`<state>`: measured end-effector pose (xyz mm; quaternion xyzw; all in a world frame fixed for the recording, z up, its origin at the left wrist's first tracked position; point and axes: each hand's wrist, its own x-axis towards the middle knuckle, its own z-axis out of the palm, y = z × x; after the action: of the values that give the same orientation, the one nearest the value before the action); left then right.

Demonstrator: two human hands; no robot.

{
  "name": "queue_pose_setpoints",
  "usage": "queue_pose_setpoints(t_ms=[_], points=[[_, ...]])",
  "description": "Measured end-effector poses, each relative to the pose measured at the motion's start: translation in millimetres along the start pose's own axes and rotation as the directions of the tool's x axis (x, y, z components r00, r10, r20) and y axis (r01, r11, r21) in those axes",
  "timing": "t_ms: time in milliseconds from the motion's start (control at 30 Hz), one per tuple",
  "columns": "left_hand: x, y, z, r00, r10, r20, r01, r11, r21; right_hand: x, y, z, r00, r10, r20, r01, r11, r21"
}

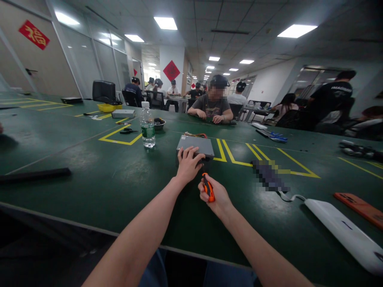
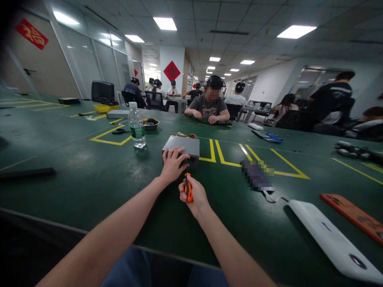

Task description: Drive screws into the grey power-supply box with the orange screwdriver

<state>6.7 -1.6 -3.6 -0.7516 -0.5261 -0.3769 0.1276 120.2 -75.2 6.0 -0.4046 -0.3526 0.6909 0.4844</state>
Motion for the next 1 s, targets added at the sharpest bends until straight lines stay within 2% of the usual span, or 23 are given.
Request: queue_pose_setpoints(t_ms=[133,233,333,400,433,467,500,533,567,600,633,700,800,900,1000], points=[[1,-1,3.8,1.0,-0.019,-0.012,0.019,1.0,-0.011,3,2,5,1.0,-0.014,0.016,0.015,0.999,-0.033],[3,-2,6.1,0.998,-0.067,-0.02,0.066,0.997,-0.038,3,2,2,0.998,-0.061,-0.026,0.057,0.991,-0.119],[5,-1,5.8,0.996,-0.086,-0.022,0.084,0.995,-0.054,-5,-2,-5,0.976,-0.183,-0.118,0.151,0.959,-0.241],[6,-1,4.8,0.996,-0.093,-0.016,0.091,0.994,-0.063,-17,-8,-11,0.94,-0.307,-0.146,0.244,0.909,-0.339],[7,0,4.4,0.995,-0.097,-0.014,0.096,0.993,-0.066,-24,-11,-14,0.914,-0.386,-0.123,0.307,0.857,-0.413],[7,0,4.2,0.995,-0.102,-0.013,0.101,0.992,-0.069,-31,-15,-17,0.842,-0.539,0.008,0.424,0.654,-0.626],[8,1,4.1,0.994,-0.11,-0.014,0.108,0.992,-0.072,-37,-19,-19,0.78,-0.592,0.202,0.508,0.41,-0.757],[9,1,4.1,0.993,-0.117,-0.014,0.115,0.991,-0.074,-43,-23,-21,0.736,-0.56,0.381,0.566,0.198,-0.801],[10,1,4.2,0.992,-0.123,-0.015,0.121,0.99,-0.075,-47,-26,-23,0.707,-0.482,0.518,0.606,0.034,-0.795],[11,0,4.2,0.992,-0.127,-0.015,0.126,0.989,-0.076,-49,-29,-25,0.67,-0.434,0.602,0.634,-0.088,-0.768],[12,0,4.1,0.992,-0.129,-0.015,0.127,0.989,-0.077,-49,-32,-26,0.647,-0.38,0.661,0.652,-0.173,-0.738],[12,-2,3.0,0.993,-0.121,-0.008,0.12,0.99,-0.079,-46,-35,-29,0.61,-0.315,0.727,0.668,-0.288,-0.686],[11,-4,-0.7,0.996,-0.078,0.031,0.08,0.995,-0.066,-33,-36,-34,0.548,-0.262,0.794,0.688,-0.4,-0.606],[9,-4,-4.9,0.997,-0.051,0.056,0.053,0.998,-0.04,-21,-29,-39,0.471,-0.239,0.849,0.722,-0.448,-0.527],[9,-3,-7.0,0.995,-0.088,0.038,0.09,0.995,-0.044,-12,-19,-43,0.428,-0.24,0.871,0.735,-0.468,-0.49]])
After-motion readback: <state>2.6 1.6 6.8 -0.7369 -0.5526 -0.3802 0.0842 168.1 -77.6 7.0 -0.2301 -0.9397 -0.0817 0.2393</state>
